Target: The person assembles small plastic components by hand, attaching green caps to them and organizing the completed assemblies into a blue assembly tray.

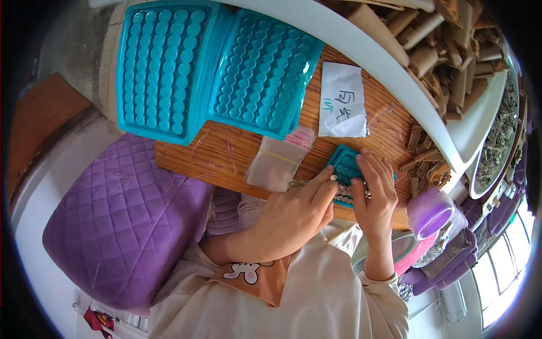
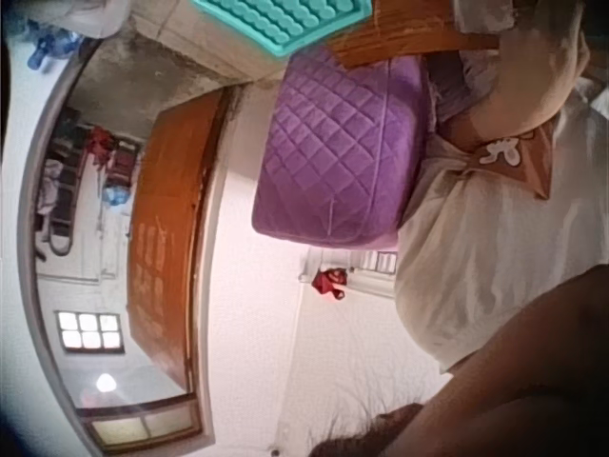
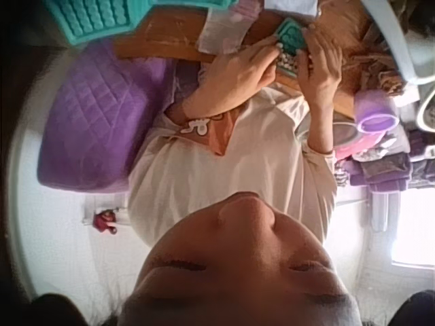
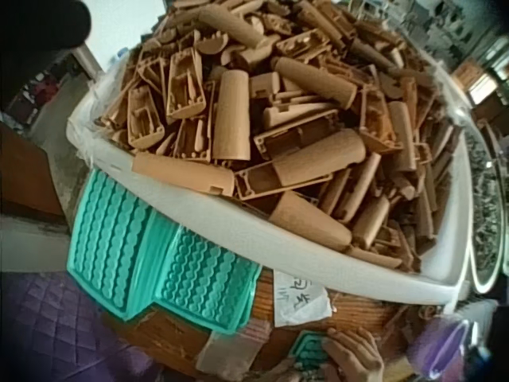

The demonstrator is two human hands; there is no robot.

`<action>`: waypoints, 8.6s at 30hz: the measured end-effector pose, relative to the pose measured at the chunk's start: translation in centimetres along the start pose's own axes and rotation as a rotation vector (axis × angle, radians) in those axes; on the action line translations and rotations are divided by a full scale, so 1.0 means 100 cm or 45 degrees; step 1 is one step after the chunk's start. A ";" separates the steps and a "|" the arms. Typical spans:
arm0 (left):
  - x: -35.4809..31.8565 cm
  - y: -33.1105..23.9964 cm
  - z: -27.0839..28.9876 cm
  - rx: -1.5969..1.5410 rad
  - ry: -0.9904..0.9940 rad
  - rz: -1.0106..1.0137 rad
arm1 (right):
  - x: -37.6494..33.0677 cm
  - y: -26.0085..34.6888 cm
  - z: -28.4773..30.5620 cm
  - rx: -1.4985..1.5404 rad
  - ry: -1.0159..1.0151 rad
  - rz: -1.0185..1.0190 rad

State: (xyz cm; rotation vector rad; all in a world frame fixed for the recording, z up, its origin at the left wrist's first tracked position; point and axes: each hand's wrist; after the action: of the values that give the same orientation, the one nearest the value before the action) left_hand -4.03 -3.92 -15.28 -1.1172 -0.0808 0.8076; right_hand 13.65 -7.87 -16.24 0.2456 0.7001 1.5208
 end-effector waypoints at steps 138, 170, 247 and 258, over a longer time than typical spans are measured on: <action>-0.032 -0.077 -0.062 -1.458 0.135 -0.152 | -0.070 -0.056 0.019 0.214 -0.656 -0.367; -0.024 -0.085 -0.076 -1.566 -0.283 -0.614 | -0.119 0.042 0.029 1.309 -0.658 -0.037; -0.018 -0.075 -0.078 -2.976 0.773 0.081 | -0.119 -0.022 0.075 0.875 -0.390 0.319; -0.023 -0.077 -0.084 -2.318 0.572 0.153 | -0.110 -0.011 0.075 0.933 -0.098 0.102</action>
State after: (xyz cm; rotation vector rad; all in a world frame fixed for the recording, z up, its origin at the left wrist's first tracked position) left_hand 2.14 -13.25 -12.13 -3.0055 -0.4219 0.4015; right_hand 19.85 -16.49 -8.08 0.8848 1.1772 1.2666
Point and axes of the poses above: each hand's wrist, its own x-axis towards the middle knuckle, its own z-axis out of the back of the hand, y = z × x, and after that the axes turned 9 degrees about y, right-handed
